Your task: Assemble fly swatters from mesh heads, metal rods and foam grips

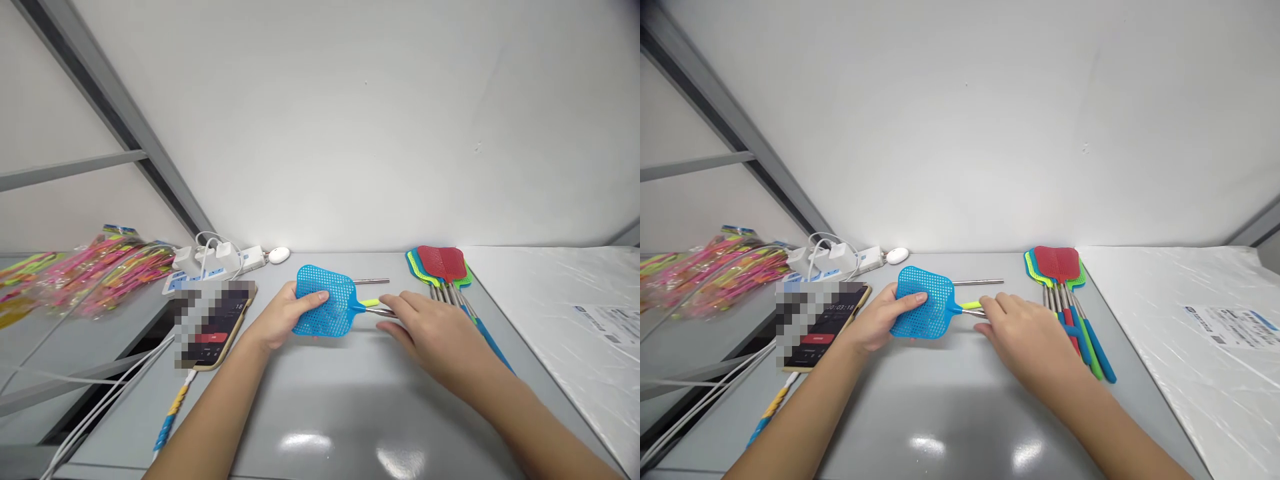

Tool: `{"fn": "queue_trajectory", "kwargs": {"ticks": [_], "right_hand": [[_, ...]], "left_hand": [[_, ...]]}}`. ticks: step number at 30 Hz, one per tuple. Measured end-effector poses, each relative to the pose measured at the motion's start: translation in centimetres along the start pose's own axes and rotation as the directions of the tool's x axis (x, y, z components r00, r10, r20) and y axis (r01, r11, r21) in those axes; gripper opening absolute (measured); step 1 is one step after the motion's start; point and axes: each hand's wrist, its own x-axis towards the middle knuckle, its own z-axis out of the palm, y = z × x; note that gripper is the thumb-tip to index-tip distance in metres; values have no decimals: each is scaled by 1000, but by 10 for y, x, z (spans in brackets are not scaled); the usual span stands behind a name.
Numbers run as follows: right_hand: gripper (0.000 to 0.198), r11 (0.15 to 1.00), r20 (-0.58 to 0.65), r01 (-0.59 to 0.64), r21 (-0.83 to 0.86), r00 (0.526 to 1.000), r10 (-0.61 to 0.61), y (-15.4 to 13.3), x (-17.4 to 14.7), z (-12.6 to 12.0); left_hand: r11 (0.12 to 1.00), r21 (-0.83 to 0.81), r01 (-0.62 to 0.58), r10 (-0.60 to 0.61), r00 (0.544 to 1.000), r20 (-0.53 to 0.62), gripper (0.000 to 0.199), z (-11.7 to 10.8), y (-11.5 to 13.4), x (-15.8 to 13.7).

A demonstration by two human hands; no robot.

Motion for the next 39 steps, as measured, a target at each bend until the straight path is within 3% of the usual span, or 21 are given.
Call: {"fn": "queue_trajectory", "kwargs": {"ticks": [4,9,14,31,36,39], "right_hand": [[29,997,32,-63,34,998,62,25,-10,-2],[30,987,54,41,156,997,-50,45,-15,-2],[28,987,-37,88,133,996,-83,41,-14,-4],[32,996,-141,88,-25,986,-90,29,-11,-8],[31,1000,-62,-6,20,998,8,33,-11,3],[29,990,-28,-106,91,994,109,27,-12,6]], "left_hand": [[1000,-8,-26,26,999,-48,38,-13,3,0],[999,47,-4,7,998,-68,38,-15,3,0],[999,46,-11,13,999,-42,41,-9,-1,1],[998,57,-27,28,999,-26,35,-3,0,2],[999,-22,-34,33,997,-65,36,-3,5,2],[965,-252,-76,72,997,-23,49,-5,15,-5]]}}
